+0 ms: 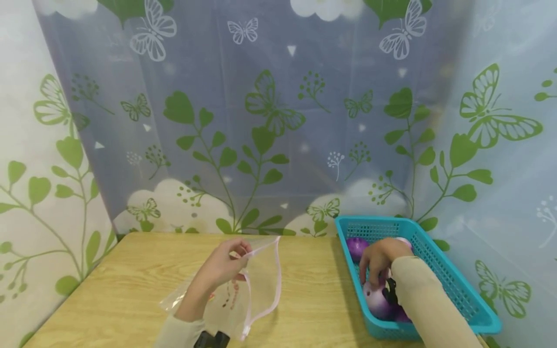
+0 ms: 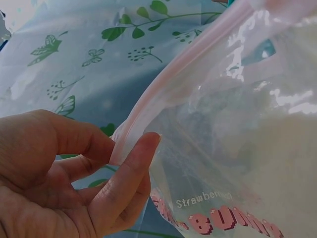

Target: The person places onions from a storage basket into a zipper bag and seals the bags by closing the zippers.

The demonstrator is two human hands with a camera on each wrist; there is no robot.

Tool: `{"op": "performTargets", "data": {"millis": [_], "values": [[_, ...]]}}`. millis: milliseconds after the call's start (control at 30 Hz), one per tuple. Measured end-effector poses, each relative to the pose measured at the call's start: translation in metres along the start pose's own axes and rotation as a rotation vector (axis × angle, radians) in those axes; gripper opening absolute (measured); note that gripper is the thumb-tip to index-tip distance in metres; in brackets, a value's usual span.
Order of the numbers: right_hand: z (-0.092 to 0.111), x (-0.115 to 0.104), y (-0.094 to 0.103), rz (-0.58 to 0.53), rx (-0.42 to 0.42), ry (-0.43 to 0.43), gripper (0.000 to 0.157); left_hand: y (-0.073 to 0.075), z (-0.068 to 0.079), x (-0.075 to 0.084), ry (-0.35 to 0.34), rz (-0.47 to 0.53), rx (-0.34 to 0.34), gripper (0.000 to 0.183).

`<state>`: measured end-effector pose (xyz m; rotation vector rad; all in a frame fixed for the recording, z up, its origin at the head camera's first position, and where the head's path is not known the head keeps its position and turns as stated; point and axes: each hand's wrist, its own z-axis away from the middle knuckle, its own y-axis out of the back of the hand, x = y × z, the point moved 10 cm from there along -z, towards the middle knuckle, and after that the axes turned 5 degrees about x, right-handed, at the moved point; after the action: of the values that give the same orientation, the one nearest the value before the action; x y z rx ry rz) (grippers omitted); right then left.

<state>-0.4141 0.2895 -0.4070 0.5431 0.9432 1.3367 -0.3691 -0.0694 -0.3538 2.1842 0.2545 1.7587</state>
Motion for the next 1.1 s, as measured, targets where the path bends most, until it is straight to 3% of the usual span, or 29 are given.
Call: {"op": "performTargets", "data": {"millis": [233, 533, 1100], "values": [[0.016, 0.002, 0.030, -0.258, 0.050, 0.114, 0.041, 0.000, 0.000, 0.001, -0.001, 0.000, 0.004, 0.007], [0.035, -0.004, 0.060, -0.387, 0.100, 0.289, 0.045, 0.001, 0.001, 0.002, 0.002, -0.003, 0.000, 0.008], [0.046, -0.058, 0.070, -0.333, 0.179, 0.476, 0.047, 0.003, 0.001, 0.002, 0.002, -0.024, -0.002, 0.011]]}}
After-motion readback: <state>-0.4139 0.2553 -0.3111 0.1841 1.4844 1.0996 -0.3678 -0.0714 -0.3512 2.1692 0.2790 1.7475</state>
